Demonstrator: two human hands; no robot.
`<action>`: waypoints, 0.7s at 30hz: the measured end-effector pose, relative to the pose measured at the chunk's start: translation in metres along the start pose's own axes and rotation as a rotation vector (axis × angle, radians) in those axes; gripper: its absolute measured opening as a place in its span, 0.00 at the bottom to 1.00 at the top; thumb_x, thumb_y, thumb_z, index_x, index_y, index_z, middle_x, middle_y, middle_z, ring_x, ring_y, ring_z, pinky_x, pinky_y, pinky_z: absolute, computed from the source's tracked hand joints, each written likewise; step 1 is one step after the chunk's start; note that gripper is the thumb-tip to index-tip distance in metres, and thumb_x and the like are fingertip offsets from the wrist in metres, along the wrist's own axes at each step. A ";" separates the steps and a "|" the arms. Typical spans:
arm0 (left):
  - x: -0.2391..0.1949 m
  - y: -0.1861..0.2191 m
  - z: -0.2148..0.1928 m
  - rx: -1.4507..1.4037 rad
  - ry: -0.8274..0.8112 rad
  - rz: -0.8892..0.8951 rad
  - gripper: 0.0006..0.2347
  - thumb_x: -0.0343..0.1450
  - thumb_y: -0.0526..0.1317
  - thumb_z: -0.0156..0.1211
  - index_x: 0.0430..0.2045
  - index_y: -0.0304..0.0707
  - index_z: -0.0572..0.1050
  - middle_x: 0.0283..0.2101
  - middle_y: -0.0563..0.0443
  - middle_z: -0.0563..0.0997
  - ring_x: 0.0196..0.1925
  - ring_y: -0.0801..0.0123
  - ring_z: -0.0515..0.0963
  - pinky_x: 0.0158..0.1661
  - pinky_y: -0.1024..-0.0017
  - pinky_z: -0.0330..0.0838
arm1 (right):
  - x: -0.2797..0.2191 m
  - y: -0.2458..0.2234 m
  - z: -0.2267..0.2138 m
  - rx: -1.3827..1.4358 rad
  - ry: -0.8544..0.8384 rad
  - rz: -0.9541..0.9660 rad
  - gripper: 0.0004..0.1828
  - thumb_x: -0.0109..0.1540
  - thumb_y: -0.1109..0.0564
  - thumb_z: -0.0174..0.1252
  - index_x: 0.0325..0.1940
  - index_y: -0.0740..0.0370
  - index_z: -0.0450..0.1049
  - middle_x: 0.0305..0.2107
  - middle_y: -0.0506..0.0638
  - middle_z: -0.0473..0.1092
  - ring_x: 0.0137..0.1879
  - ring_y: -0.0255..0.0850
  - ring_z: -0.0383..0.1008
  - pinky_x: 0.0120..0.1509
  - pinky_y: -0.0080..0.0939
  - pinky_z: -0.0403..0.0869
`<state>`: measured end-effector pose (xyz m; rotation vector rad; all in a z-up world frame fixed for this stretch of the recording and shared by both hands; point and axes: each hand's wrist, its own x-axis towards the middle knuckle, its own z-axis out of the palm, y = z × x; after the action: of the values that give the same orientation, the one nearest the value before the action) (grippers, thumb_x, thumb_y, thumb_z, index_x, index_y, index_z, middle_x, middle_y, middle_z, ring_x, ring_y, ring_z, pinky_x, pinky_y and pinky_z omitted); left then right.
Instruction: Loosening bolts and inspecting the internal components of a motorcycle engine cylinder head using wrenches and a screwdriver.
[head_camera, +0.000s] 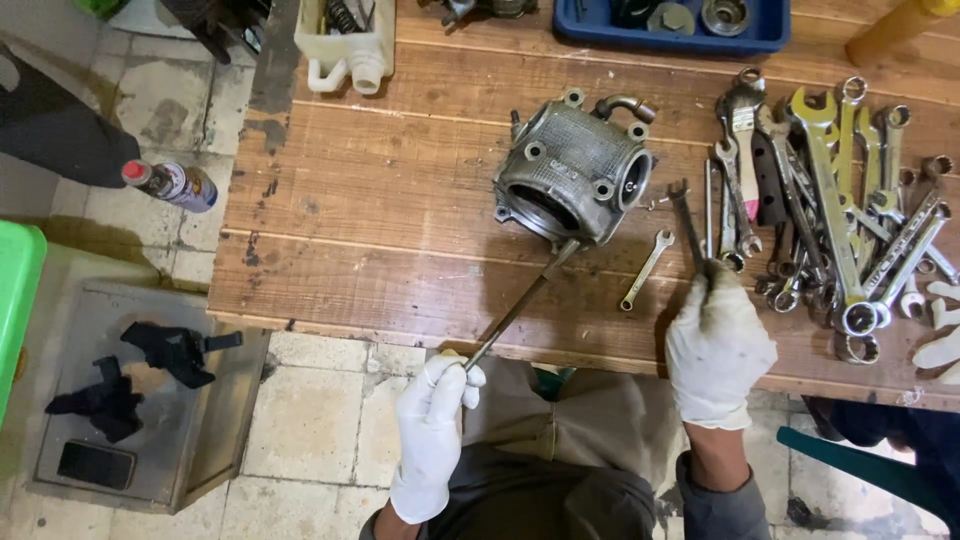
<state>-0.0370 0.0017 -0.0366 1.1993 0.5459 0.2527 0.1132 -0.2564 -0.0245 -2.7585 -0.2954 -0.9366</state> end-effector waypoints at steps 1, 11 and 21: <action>0.000 0.003 0.002 0.023 -0.014 0.019 0.09 0.74 0.31 0.51 0.27 0.26 0.79 0.26 0.45 0.77 0.26 0.71 0.72 0.35 0.72 0.71 | 0.002 -0.002 0.002 -0.077 -0.043 0.017 0.11 0.76 0.57 0.54 0.59 0.61 0.79 0.39 0.54 0.81 0.38 0.47 0.81 0.41 0.42 0.77; 0.002 0.012 0.021 0.051 -0.035 0.052 0.10 0.72 0.30 0.51 0.24 0.28 0.80 0.20 0.46 0.75 0.27 0.67 0.75 0.35 0.70 0.74 | 0.006 -0.006 -0.008 -0.219 -0.168 0.096 0.24 0.62 0.46 0.62 0.61 0.53 0.77 0.44 0.53 0.75 0.47 0.55 0.74 0.47 0.56 0.70; 0.000 0.015 0.059 0.104 -0.180 0.330 0.07 0.73 0.28 0.49 0.32 0.28 0.78 0.31 0.45 0.80 0.28 0.69 0.76 0.35 0.74 0.76 | 0.027 -0.084 -0.064 1.262 -0.644 0.846 0.18 0.60 0.59 0.53 0.51 0.59 0.81 0.45 0.55 0.82 0.51 0.45 0.84 0.53 0.45 0.84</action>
<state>-0.0045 -0.0413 -0.0072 1.3974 0.2034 0.3956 0.0757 -0.1895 0.0530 -1.5762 0.1691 0.3340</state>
